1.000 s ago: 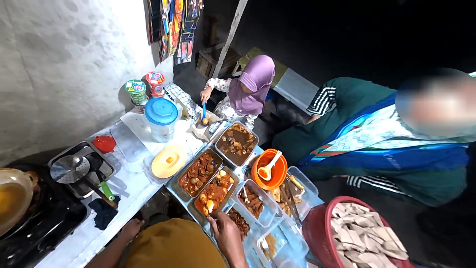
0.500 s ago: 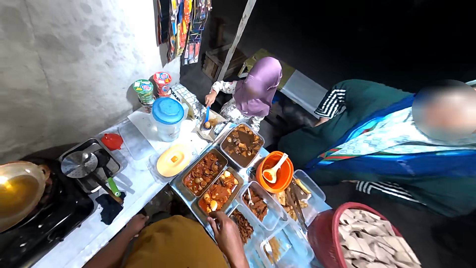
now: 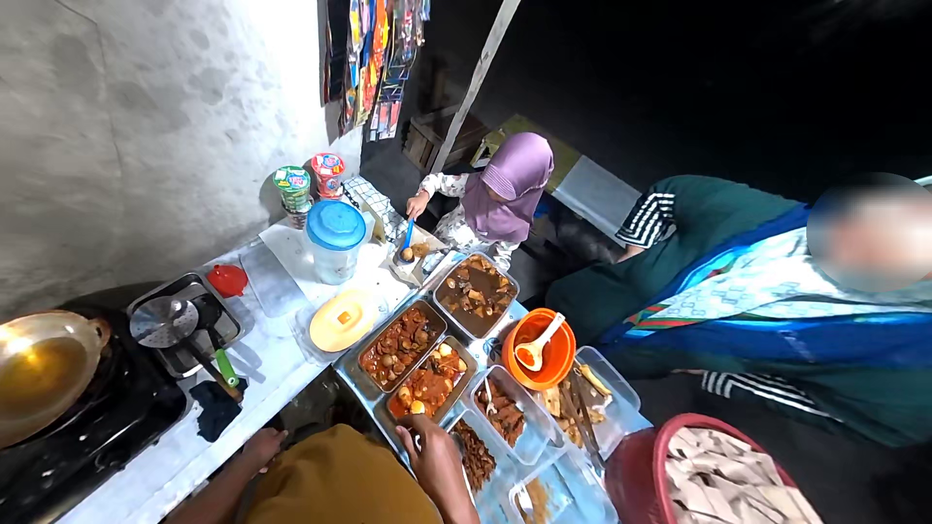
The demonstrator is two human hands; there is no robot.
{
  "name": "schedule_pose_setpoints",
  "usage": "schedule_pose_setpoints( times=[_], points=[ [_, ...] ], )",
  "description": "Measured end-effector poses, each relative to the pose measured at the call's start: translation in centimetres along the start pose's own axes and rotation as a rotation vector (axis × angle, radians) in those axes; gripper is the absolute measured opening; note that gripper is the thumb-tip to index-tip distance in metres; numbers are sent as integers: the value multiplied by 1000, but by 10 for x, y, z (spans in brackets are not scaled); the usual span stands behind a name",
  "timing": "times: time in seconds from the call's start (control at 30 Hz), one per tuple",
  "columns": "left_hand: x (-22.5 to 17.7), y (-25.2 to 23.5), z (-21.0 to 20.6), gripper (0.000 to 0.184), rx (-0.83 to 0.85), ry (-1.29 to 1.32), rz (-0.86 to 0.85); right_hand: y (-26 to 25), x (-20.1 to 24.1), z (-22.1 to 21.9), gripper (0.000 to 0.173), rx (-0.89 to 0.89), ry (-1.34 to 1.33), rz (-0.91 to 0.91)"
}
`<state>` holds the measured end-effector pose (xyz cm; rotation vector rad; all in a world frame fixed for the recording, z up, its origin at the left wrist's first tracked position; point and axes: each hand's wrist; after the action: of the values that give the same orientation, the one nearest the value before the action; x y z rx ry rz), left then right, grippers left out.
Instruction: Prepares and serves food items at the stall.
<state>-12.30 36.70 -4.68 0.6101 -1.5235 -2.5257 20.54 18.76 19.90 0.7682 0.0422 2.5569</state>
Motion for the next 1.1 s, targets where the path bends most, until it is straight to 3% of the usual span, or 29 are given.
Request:
schedule_pose_setpoints(
  times=[0.2, 0.47, 1.1],
  points=[
    [9, -2, -3, 57, -15, -104, -52, -3, -1, -4, 36, 0, -18, 35],
    [23, 4, -4, 57, -19, 63, 6, -4, -2, -6, 34, -3, -43, 54],
    [19, 13, 9, 51, -25, -9, -7, -2, -3, -14, 36, 3, -97, 32]
  ],
)
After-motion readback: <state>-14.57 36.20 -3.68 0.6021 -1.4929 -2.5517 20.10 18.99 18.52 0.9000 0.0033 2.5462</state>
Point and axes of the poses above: each hand's wrist, its own y-axis away from the middle knuckle, its own z-axis out of the back of the hand, x = y × z, and after that the axes turned 5 degrees about -x, right-handed
